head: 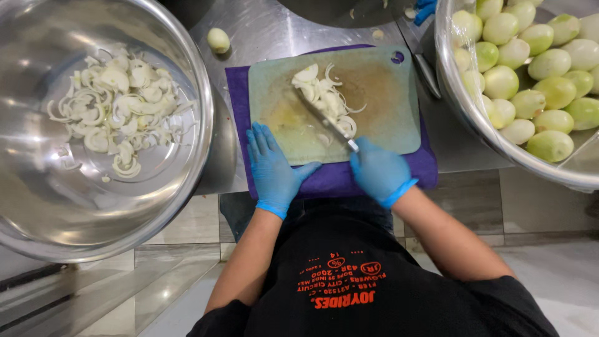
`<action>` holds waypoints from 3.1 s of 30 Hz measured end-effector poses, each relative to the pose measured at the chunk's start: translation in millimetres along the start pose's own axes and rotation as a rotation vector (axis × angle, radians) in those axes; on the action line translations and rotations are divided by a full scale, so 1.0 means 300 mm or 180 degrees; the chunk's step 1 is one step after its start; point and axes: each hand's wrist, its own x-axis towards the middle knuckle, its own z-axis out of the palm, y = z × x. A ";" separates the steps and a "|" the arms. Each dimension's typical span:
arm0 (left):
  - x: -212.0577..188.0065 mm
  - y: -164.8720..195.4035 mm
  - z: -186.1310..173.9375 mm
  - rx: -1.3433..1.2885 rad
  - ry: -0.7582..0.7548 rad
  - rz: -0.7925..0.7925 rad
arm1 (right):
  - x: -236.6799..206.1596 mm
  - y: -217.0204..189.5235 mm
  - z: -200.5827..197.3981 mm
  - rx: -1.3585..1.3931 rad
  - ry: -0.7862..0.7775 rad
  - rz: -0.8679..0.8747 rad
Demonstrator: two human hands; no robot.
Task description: The person slices onions on a cutting board using a knife. They repeatedly pick up whole onions, cut them into halves or quarters, and slice them into thin pieces, placing the slices into a nearby metal bowl.
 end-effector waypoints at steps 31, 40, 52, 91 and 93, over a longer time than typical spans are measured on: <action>0.612 1.394 0.394 0.1393 -0.2995 0.2914 | 0.066 0.321 -0.120 0.1478 0.0182 -0.1176; 0.589 1.383 0.420 0.1536 -0.2883 0.3004 | 0.048 0.322 -0.138 0.1488 0.0231 -0.0884; 0.611 1.315 0.336 0.1106 -0.3058 0.3631 | 0.065 0.292 -0.122 0.1039 0.0458 -0.0986; 0.150 -0.062 -0.099 -0.2072 0.0617 -0.0027 | -0.062 0.121 -0.063 0.0317 -0.0022 -0.0454; 0.097 -0.063 -0.071 -0.2550 0.0365 -0.0216 | -0.040 0.113 -0.078 0.0152 -0.0078 -0.0044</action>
